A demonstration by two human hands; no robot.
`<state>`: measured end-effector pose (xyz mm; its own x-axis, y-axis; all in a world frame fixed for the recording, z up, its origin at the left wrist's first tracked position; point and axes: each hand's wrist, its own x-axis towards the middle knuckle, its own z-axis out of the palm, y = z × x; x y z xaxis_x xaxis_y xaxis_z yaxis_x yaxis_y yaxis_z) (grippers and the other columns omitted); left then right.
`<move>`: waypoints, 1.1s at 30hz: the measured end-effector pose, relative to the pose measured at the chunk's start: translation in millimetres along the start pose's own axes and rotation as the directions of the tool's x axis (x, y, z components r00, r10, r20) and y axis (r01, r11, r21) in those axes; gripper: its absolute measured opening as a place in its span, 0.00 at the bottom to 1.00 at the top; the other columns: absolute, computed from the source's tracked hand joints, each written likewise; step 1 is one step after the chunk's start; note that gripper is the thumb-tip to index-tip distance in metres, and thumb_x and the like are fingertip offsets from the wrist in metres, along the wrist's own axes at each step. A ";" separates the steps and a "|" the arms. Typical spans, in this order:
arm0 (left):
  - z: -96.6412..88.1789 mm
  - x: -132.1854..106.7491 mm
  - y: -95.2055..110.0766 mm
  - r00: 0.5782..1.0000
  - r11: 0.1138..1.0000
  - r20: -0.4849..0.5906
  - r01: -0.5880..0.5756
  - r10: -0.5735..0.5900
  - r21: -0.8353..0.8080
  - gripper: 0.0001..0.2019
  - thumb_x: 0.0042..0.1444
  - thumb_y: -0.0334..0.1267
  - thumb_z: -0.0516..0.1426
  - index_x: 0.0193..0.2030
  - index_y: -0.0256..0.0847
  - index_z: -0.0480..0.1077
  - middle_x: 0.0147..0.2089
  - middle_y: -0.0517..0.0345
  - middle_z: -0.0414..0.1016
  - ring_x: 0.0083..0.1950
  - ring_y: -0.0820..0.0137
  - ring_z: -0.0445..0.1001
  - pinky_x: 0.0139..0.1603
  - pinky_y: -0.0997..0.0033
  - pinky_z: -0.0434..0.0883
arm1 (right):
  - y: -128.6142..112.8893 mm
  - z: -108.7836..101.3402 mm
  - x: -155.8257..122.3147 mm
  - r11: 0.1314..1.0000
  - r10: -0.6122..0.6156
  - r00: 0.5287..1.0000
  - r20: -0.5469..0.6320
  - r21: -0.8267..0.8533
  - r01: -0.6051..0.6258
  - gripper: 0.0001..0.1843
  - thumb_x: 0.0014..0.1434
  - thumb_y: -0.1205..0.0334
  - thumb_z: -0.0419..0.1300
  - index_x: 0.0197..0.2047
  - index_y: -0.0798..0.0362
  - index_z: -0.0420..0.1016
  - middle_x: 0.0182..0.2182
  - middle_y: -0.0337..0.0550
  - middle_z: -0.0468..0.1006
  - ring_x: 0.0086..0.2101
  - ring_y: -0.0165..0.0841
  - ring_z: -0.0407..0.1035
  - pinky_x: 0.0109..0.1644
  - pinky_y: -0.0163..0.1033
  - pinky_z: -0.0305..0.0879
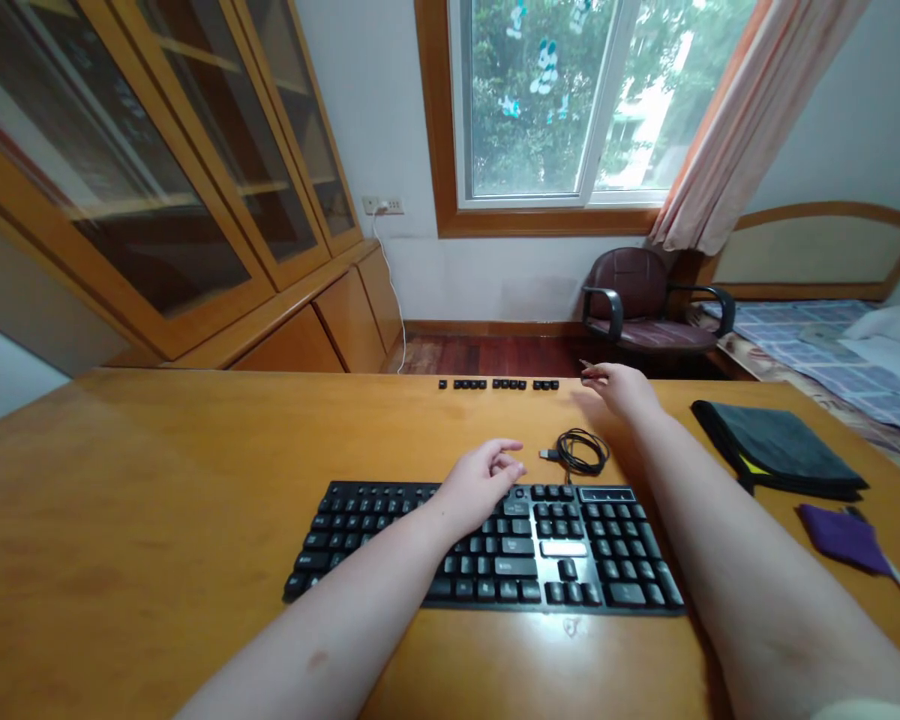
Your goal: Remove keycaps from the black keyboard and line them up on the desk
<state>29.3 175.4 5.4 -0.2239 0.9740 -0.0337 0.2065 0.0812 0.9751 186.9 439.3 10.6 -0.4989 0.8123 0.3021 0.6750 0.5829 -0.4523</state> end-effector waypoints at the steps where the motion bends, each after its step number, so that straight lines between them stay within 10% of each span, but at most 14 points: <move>1: -0.1 -0.3 -0.1 1.000 1.000 0.006 -0.002 0.002 0.008 0.18 0.55 0.41 0.54 0.51 0.36 0.66 0.35 0.54 0.72 0.36 0.70 0.71 0.43 0.67 0.67 | 6.4 9.1 1.9 0.998 -0.012 1.000 0.016 -0.069 0.013 0.11 0.51 0.58 0.60 0.37 0.51 0.78 0.36 0.45 0.79 0.36 0.38 0.71 0.35 0.38 0.61; 33: 2.6 -2.6 4.0 1.000 0.990 0.014 -0.015 0.013 0.139 0.17 0.55 0.42 0.54 0.50 0.39 0.67 0.36 0.56 0.72 0.36 0.70 0.70 0.40 0.70 0.68 | 14.5 49.2 9.6 0.987 -0.090 0.996 0.024 -0.132 0.092 0.14 0.55 0.53 0.58 0.43 0.48 0.75 0.38 0.44 0.78 0.37 0.37 0.70 0.36 0.37 0.60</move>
<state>33.2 173.7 8.8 -0.2082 0.9778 -0.0242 0.3406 0.0956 0.9353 165.1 454.5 -34.3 -0.5708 0.7558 0.3210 0.6920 0.6531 -0.3075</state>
